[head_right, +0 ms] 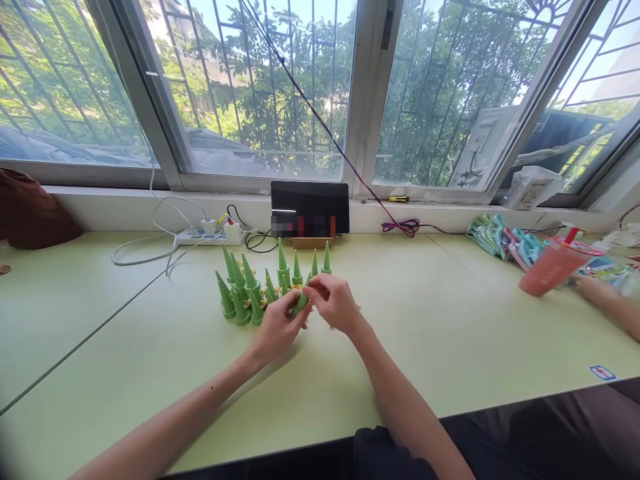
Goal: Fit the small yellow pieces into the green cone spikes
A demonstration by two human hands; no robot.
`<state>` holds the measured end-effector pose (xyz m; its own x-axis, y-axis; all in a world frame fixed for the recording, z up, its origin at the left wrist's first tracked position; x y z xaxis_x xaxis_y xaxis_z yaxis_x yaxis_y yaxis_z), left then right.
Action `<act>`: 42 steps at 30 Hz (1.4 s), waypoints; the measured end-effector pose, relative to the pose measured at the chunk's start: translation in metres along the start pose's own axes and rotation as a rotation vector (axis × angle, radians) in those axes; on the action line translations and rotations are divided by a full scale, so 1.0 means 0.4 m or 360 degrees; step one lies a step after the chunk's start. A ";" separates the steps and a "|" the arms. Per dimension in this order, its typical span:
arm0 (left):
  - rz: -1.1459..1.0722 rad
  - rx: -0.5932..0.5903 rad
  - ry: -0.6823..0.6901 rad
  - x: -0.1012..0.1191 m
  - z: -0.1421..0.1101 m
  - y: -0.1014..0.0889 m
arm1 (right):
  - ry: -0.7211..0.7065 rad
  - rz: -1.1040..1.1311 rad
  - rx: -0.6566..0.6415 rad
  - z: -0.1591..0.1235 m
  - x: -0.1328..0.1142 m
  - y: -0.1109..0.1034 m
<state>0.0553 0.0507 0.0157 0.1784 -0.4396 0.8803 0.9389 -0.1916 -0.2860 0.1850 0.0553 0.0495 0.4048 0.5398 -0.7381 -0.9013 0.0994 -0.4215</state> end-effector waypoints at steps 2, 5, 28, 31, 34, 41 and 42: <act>0.0119 -0.0001 0.0034 0.004 0.000 -0.001 | 0.0010 -0.0003 0.0012 0.000 0.003 0.002; 0.0252 0.0083 0.0142 0.020 0.000 -0.011 | 0.0023 -0.0046 0.0103 0.000 0.007 -0.008; 0.0688 -0.0144 0.0313 0.024 -0.027 0.029 | 0.0191 -0.0427 0.0260 0.007 0.061 -0.032; 0.0707 -0.0185 0.0285 0.022 -0.027 0.031 | 0.0223 -0.0563 0.0343 0.006 0.076 -0.056; 0.0722 -0.0233 0.0266 0.021 -0.030 0.035 | 0.0410 -0.0784 0.0195 0.003 0.119 -0.059; 0.0812 -0.0315 0.0353 0.022 -0.035 0.045 | 0.0593 -0.0984 0.0148 0.000 0.149 -0.069; 0.0822 -0.0296 0.0399 0.029 -0.034 0.042 | 0.0603 -0.0986 0.0145 0.001 0.148 -0.068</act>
<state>0.0691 0.0306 0.0159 0.5014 -0.7059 0.5003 0.6780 -0.0386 -0.7340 0.2336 0.0849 0.0177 0.8553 0.0375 -0.5168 -0.4922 0.3707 -0.7876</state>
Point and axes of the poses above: each hand's wrist, its own z-axis towards the middle knuckle, its own y-axis out of the palm, x = y × z, the point moved 6 cm from there along z, towards the middle knuckle, and after that the axes turned 1 degree about -z, right-handed, at the moved point
